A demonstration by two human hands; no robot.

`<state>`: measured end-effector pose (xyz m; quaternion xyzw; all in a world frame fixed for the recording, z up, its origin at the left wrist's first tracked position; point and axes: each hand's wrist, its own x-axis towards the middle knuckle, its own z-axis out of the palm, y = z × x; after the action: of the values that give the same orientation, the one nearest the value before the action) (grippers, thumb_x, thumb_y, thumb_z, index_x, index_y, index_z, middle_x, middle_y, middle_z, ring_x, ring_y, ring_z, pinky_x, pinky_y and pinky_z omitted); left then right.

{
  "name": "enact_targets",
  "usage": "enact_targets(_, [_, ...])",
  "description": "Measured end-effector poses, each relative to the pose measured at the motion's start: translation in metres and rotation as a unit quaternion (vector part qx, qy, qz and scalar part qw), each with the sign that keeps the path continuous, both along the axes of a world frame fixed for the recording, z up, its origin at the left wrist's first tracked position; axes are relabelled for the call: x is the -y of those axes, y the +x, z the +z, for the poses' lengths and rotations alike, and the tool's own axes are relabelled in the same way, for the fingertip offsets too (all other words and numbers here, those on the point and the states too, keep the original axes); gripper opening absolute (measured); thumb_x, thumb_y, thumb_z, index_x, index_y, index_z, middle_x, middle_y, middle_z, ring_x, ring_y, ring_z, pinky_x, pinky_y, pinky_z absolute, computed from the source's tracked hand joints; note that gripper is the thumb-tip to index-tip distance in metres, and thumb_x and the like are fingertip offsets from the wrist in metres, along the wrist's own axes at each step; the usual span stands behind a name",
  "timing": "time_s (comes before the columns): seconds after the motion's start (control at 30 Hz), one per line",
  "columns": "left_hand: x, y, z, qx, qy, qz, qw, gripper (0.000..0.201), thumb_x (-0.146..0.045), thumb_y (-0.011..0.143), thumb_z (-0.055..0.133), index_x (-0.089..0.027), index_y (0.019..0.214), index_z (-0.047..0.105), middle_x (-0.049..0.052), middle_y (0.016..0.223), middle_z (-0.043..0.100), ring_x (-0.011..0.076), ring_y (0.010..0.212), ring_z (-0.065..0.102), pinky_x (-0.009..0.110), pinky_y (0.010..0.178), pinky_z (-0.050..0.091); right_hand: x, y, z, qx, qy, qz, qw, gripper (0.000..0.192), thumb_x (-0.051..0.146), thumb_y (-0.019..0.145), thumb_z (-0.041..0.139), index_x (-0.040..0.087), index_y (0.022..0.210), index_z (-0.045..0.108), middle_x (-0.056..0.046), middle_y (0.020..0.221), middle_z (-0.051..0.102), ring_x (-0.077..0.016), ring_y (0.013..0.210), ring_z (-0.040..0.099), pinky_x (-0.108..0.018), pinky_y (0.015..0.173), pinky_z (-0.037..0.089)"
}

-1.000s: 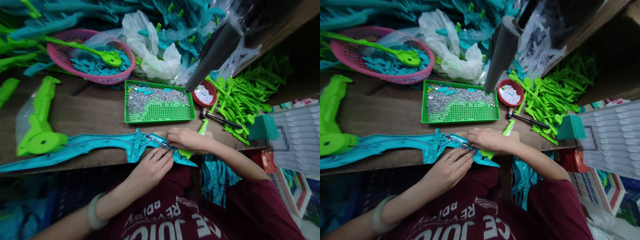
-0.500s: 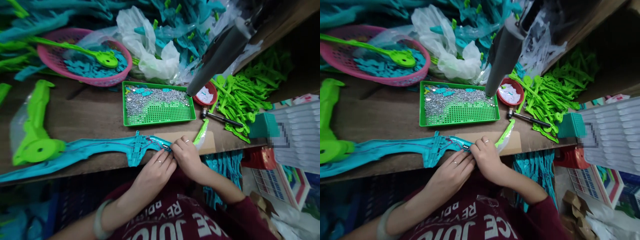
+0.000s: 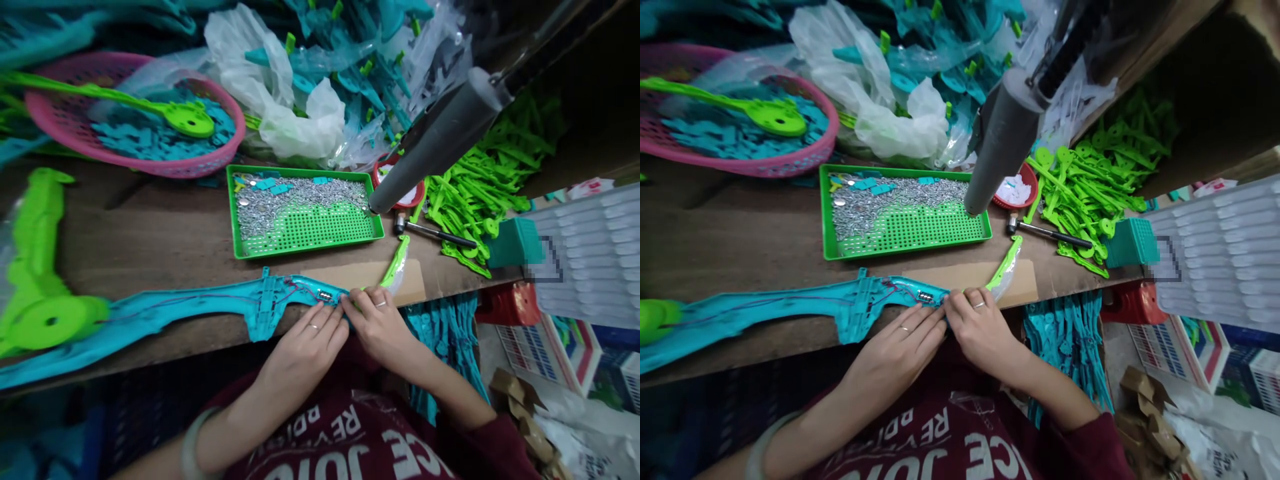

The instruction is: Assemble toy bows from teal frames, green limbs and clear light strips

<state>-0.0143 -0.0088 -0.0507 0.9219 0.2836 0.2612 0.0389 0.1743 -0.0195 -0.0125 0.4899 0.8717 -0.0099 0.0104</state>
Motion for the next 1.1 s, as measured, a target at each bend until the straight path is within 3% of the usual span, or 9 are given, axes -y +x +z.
enact_targets(0.13, [0.000, -0.001, 0.000, -0.002, 0.011, -0.002, 1.000, 0.035, -0.006, 0.094, 0.038, -0.007, 0.111, 0.068, 0.016, 0.109, 0.076, 0.0256, 0.107, 0.070, 0.041, 0.105, 0.051, -0.003, 0.004, 0.003, -0.048, -0.037, 0.051, 0.997, 0.032, 0.018, 0.102, 0.045, 0.011, 0.130, 0.060, -0.016, 0.113, 0.068, -0.0283, 0.110, 0.054, -0.044, 0.096, 0.048])
enact_targets(0.3, [-0.003, -0.007, 0.000, -0.004, 0.057, -0.007, 0.998, 0.037, -0.003, 0.094, 0.037, -0.006, 0.113, 0.068, 0.015, 0.112, 0.076, 0.0247, 0.105, 0.071, 0.038, 0.101, 0.053, 0.020, -0.001, 0.005, -0.065, -0.045, 0.014, 0.997, 0.052, 0.011, 0.096, 0.043, 0.005, 0.148, 0.043, -0.017, 0.141, 0.061, -0.0336, 0.145, 0.036, -0.051, 0.114, 0.037])
enact_targets(0.43, [-0.007, -0.012, -0.002, 0.018, 0.057, -0.032, 0.998, 0.036, -0.003, 0.094, 0.040, -0.009, 0.114, 0.069, 0.014, 0.111, 0.076, 0.0230, 0.108, 0.070, 0.037, 0.105, 0.052, 0.027, -0.002, 0.004, -0.074, -0.067, 0.003, 0.995, 0.059, 0.010, 0.092, 0.045, 0.005, 0.150, 0.041, -0.017, 0.147, 0.058, -0.0333, 0.150, 0.034, -0.053, 0.117, 0.036])
enact_targets(0.7, [-0.005, -0.006, -0.002, -0.030, 0.048, -0.045, 0.997, 0.035, -0.006, 0.096, 0.037, -0.006, 0.112, 0.068, 0.017, 0.111, 0.074, 0.0272, 0.108, 0.070, 0.042, 0.100, 0.055, 0.022, 0.005, -0.020, -0.182, 0.072, 0.003, 0.981, 0.045, 0.010, 0.092, 0.045, 0.014, 0.135, 0.059, -0.015, 0.121, 0.074, -0.0269, 0.130, 0.060, -0.049, 0.109, 0.047])
enact_targets(0.8, [-0.006, -0.009, 0.002, -0.026, 0.047, -0.056, 0.997, 0.032, -0.007, 0.096, 0.040, -0.008, 0.111, 0.068, 0.016, 0.113, 0.074, 0.0264, 0.109, 0.070, 0.041, 0.100, 0.056, 0.016, 0.006, -0.018, -0.216, 0.094, 0.025, 0.971, 0.039, 0.009, 0.093, 0.045, 0.013, 0.128, 0.062, -0.014, 0.111, 0.077, -0.0268, 0.121, 0.066, -0.047, 0.102, 0.052])
enact_targets(0.87, [-0.009, -0.017, 0.008, 0.009, 0.048, -0.065, 0.997, 0.025, -0.009, 0.097, 0.046, -0.011, 0.107, 0.068, 0.014, 0.117, 0.074, 0.0250, 0.112, 0.069, 0.040, 0.102, 0.055, 0.011, 0.010, -0.013, -0.274, 0.126, 0.002, 0.953, 0.037, 0.007, 0.092, 0.045, 0.013, 0.126, 0.061, -0.012, 0.101, 0.077, -0.0253, 0.108, 0.069, -0.045, 0.093, 0.056])
enact_targets(0.93, [-0.012, -0.031, 0.015, 0.045, 0.052, -0.038, 0.997, 0.017, -0.010, 0.095, 0.055, -0.012, 0.107, 0.067, 0.013, 0.116, 0.074, 0.0243, 0.110, 0.070, 0.041, 0.103, 0.054, 0.004, 0.015, -0.007, -0.315, 0.153, -0.032, 0.936, 0.036, 0.006, 0.092, 0.046, 0.015, 0.124, 0.060, -0.010, 0.096, 0.076, -0.0238, 0.096, 0.070, -0.045, 0.087, 0.058])
enact_targets(1.0, [-0.017, -0.045, 0.021, 0.052, 0.049, 0.027, 0.997, 0.019, -0.011, 0.093, 0.062, -0.011, 0.111, 0.065, 0.014, 0.113, 0.074, 0.0260, 0.106, 0.070, 0.044, 0.101, 0.055, -0.004, 0.020, -0.002, -0.319, 0.157, -0.044, 0.933, 0.033, 0.005, 0.093, 0.045, 0.017, 0.120, 0.060, -0.009, 0.094, 0.075, -0.0225, 0.090, 0.069, -0.044, 0.085, 0.058])
enact_targets(1.1, [-0.022, -0.056, 0.021, 0.024, 0.040, 0.080, 0.996, 0.022, -0.018, 0.095, 0.063, -0.009, 0.115, 0.064, 0.017, 0.114, 0.073, 0.0303, 0.106, 0.069, 0.049, 0.098, 0.055, -0.018, 0.019, 0.004, -0.289, 0.125, 0.013, 0.949, 0.027, 0.008, 0.095, 0.044, 0.016, 0.114, 0.062, -0.010, 0.099, 0.074, -0.0222, 0.092, 0.065, -0.043, 0.087, 0.056])
